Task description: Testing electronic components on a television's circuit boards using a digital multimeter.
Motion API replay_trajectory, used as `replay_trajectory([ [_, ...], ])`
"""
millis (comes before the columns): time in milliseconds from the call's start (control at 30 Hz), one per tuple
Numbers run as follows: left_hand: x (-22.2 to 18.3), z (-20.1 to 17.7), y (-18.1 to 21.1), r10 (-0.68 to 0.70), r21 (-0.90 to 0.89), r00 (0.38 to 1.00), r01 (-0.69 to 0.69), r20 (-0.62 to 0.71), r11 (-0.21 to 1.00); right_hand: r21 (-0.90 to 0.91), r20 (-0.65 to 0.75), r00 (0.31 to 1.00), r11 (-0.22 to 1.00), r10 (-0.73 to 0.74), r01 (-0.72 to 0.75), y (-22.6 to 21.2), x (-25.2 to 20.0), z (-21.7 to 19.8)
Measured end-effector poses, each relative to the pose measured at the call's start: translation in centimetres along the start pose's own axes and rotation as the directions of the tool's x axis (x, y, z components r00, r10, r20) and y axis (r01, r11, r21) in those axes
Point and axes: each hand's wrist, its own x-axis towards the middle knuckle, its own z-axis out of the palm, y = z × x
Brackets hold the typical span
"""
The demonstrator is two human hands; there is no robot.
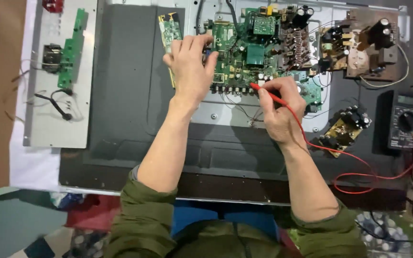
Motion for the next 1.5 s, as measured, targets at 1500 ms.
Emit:
replay_trajectory([
  [1500,-0.2,-0.9,0.8,0.017,0.022,0.997,-0.019,0.071,1.000,0.003,-0.134,0.990,0.999,-0.048,0.049,0.8,0.1,-0.2],
])
